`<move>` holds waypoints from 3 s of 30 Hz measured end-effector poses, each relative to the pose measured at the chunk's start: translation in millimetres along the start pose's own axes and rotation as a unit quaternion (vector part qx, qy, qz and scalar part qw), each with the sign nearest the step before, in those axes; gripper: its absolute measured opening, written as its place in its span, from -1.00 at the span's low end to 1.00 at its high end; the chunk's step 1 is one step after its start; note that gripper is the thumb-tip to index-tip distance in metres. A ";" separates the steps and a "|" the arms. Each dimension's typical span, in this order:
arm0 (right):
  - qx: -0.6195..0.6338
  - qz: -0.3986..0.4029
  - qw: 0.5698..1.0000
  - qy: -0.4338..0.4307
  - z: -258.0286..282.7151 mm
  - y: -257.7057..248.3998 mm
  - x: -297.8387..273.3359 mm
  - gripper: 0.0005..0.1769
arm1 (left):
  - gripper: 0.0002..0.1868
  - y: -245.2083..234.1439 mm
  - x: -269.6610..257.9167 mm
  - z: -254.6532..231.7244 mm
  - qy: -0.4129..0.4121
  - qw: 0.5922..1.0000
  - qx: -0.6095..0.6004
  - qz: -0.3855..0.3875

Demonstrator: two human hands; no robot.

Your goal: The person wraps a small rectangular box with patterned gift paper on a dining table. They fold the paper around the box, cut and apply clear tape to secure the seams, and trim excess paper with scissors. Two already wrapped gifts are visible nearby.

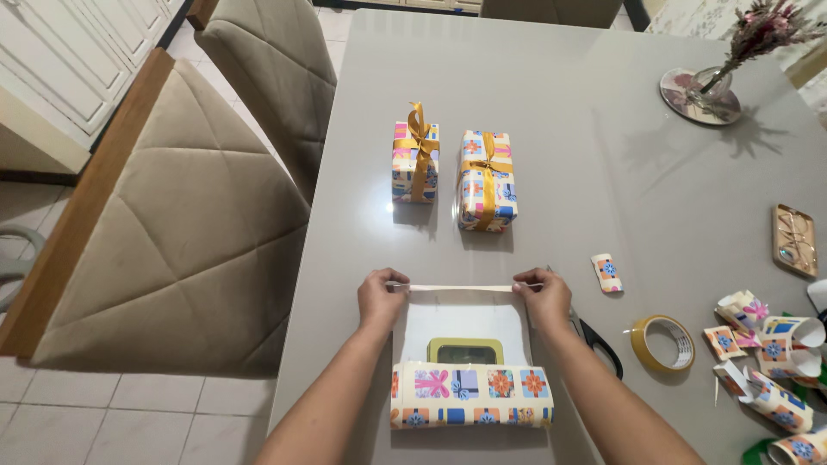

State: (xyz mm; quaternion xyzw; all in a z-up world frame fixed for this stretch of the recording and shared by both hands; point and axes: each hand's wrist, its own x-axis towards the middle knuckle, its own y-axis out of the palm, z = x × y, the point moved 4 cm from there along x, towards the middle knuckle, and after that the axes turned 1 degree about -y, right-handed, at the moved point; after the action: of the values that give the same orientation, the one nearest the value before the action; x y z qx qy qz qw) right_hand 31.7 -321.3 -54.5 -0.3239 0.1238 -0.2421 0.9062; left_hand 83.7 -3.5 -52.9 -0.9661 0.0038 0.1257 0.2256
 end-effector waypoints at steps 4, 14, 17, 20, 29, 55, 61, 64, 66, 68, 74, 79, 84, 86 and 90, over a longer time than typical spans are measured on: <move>-0.016 0.013 1.000 -0.008 -10.1 11.3 4.8 -0.88 | -0.62 12.0 -12.0 -32.8 0.247 0.920 0.297 -0.069; -0.130 0.050 0.989 -0.054 18.2 3.8 4.3 -0.80 | -0.74 65.7 7.0 -38.6 0.423 0.854 0.292 0.074; -0.239 0.007 0.936 -0.258 52.5 2.1 -13.8 -0.71 | -0.77 66.2 7.1 -34.0 0.468 0.843 0.261 0.052; -0.226 0.018 0.865 -0.447 77.7 22.9 -31.7 -0.69 | -0.81 63.9 5.4 -33.8 0.503 0.826 0.251 0.033; -0.251 0.089 0.804 -0.532 60.7 48.2 -22.3 -0.72 | -0.89 55.7 -0.1 -38.1 0.587 0.755 0.291 0.025; -0.276 0.139 0.789 -0.531 55.8 41.3 -16.6 -0.61 | -0.86 19.6 12.8 -26.2 0.615 0.687 0.379 0.075; -0.287 0.137 0.788 -0.527 52.4 40.6 -14.6 -0.62 | -0.82 11.5 13.8 -19.9 0.586 0.721 0.359 0.092; -0.294 0.129 0.784 -0.532 49.6 35.8 -13.2 -0.61 | -0.83 12.0 14.5 -18.4 0.576 0.725 0.363 0.106; -0.309 0.119 0.779 -0.533 46.4 29.5 -11.7 -0.60 | -0.82 6.7 15.1 -18.0 0.578 0.729 0.353 0.099; -0.309 0.118 0.780 -0.531 40.4 20.3 -10.8 -0.59 | -0.81 2.0 13.3 -16.1 0.574 0.736 0.346 0.094; -0.306 0.100 0.802 -0.502 18.8 -0.3 -5.3 -0.55 | -0.77 -10.3 16.4 -11.3 0.548 0.752 0.354 0.101; -0.319 0.080 0.830 -0.450 -3.1 -17.3 -0.3 -0.58 | -0.77 -19.4 13.8 -7.1 0.545 0.760 0.345 0.081; -0.323 0.076 0.840 -0.430 -7.7 -22.6 -3.2 -0.54 | -0.69 -41.8 11.3 -2.0 0.495 0.785 0.366 0.066; -0.306 0.075 0.850 -0.422 -1.5 -21.4 -6.9 -0.56 | -0.71 -44.3 10.6 -6.2 0.444 0.817 0.366 0.043; -0.289 0.062 0.873 -0.387 11.0 -20.6 -17.5 -0.63 | -0.66 -10.6 -6.7 -27.0 0.374 0.880 0.292 -0.014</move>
State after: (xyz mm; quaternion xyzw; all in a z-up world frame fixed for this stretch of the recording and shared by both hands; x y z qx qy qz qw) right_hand 13.6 -320.2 -31.5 -0.6310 -0.1528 0.0063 0.7605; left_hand 84.5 -6.1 -23.3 -0.8316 0.1108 -0.2550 0.4808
